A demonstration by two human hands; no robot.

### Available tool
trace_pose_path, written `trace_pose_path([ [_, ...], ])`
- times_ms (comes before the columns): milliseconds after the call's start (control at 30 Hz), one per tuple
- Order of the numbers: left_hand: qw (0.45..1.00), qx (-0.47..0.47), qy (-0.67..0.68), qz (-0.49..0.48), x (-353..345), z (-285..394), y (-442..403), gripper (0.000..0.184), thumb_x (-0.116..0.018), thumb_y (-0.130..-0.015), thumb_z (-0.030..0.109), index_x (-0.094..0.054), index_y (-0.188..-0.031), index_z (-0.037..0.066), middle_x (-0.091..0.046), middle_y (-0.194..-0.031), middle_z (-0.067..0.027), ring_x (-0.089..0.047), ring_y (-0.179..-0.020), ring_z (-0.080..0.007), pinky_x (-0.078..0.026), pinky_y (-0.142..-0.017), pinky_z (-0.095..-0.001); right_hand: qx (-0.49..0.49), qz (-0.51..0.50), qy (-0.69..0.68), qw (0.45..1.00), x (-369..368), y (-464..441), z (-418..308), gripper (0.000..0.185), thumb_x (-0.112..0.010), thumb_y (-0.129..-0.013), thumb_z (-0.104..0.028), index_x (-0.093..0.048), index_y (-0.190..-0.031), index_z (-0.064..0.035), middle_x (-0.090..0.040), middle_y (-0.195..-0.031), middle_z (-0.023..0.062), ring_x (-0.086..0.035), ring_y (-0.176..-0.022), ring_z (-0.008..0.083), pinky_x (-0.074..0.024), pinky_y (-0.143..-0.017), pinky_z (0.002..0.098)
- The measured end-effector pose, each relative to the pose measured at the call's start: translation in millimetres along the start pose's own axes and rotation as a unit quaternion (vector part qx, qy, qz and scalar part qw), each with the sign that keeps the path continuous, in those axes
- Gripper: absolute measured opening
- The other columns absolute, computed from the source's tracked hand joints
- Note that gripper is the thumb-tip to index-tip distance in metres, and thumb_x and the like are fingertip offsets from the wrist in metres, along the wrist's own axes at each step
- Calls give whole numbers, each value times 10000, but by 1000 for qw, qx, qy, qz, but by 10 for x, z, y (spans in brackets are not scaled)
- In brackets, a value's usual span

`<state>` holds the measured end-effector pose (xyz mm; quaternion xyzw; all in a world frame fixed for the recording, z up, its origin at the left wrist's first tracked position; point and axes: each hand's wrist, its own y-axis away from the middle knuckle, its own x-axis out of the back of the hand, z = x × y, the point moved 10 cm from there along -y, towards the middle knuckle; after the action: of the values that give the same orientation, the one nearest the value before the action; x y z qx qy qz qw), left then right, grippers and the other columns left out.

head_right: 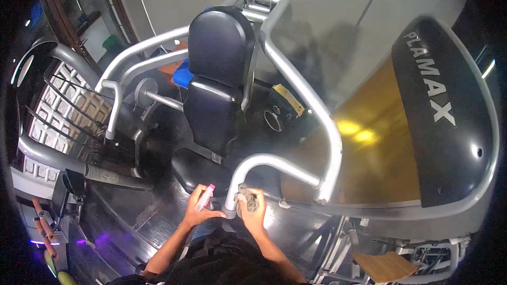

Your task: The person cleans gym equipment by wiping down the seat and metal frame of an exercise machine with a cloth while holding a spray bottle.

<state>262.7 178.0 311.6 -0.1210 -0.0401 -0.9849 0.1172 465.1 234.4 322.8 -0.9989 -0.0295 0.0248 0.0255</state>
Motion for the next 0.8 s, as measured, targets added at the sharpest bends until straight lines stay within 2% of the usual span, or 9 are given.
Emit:
trace_pose_path([
  [100, 1000, 0, -12, 25, 39, -16, 82, 784, -1015, -465, 361, -566, -1038, 71, -555, -844, 19, -526, -723, -83, -455, -651, -255, -37, -76, 23, 996, -9, 209, 149, 184, -682, -932, -112, -533, -979, -15, -657, -830, 58, -584, -783, 88, -489, -705, 279],
  [267, 997, 0, 31, 75, 64, -36, 193, 744, -1011, -501, 295, -558, -1045, 66, -569, -891, 28, -525, -744, -67, -444, -650, -245, -22, -122, -4, 992, -100, 171, 199, 156, -642, -966, -128, -521, -980, -31, -642, -845, 44, -573, -797, 90, -476, -713, 275],
  [333, 995, 10, 46, 86, 57, -31, 252, 719, -1005, -522, 275, -556, -1043, 66, -567, -880, 30, -520, -742, -57, -436, -642, -239, -21, -94, -16, 995, -123, 64, 177, 166, -595, -1004, -163, -472, -949, -66, -568, -835, 9, -527, -770, 69, -444, -701, 245],
  [400, 993, 21, 64, 94, 37, -22, 294, 695, -999, -543, 256, -554, -1042, 66, -566, -870, 32, -515, -739, -47, -428, -633, -233, -59, -71, -52, 994, -148, -100, 362, 179, -585, -1013, -200, -508, -1016, -38, -582, -859, 24, -539, -825, 96, -462, -749, 297],
  [467, 991, 11, 96, 97, 20, -29, 321, 635, -981, -592, 209, -552, -1038, 67, -565, -845, 33, -510, -694, -30, -402, -592, -209, 28, -29, -42, 998, -164, -402, -89, 193, -578, -1017, -216, -513, -1044, -36, -580, -909, 31, -535, -875, 100, -451, -794, 296],
  [533, 985, 34, 136, 99, -10, -28, 357, 585, -963, -625, 167, -554, -1032, 68, -564, -819, 38, -507, -645, -24, -388, -562, -194, -7, 13, -131, 991, -164, -627, -128, 198, -576, -1019, -214, -515, -1077, -35, -578, -961, 43, -537, -916, 116, -440, -842, 287],
  [667, 986, 1, 114, 124, 27, 152, 403, 505, -946, -655, 143, -581, -995, 66, -578, -777, 47, -515, -624, -16, -391, -536, -193, 64, 68, -62, 994, -67, -509, -187, 218, -632, -975, -160, -508, -1095, -26, -572, -957, 43, -552, -917, 138, -444, -855, 283],
  [700, 983, 1, 125, 134, 21, 183, 422, 473, -942, -662, 144, -594, -971, 65, -585, -767, 49, -519, -627, -16, -396, -538, -194, 27, 46, -93, 994, -89, -447, -174, 238, -661, -948, -135, -511, -1092, -18, -573, -946, 45, -564, -925, 146, -448, -858, 289],
  [800, 986, -12, 97, 132, 51, 202, 430, 430, -943, -663, 167, -623, -930, 61, -603, -767, 45, -532, -636, -19, -406, -548, -193, 61, -22, -23, 998, -107, -317, -317, 201, -734, -873, -94, -592, -979, -1, -611, -920, 84, -597, -868, 172, -476, -808, 317],
])
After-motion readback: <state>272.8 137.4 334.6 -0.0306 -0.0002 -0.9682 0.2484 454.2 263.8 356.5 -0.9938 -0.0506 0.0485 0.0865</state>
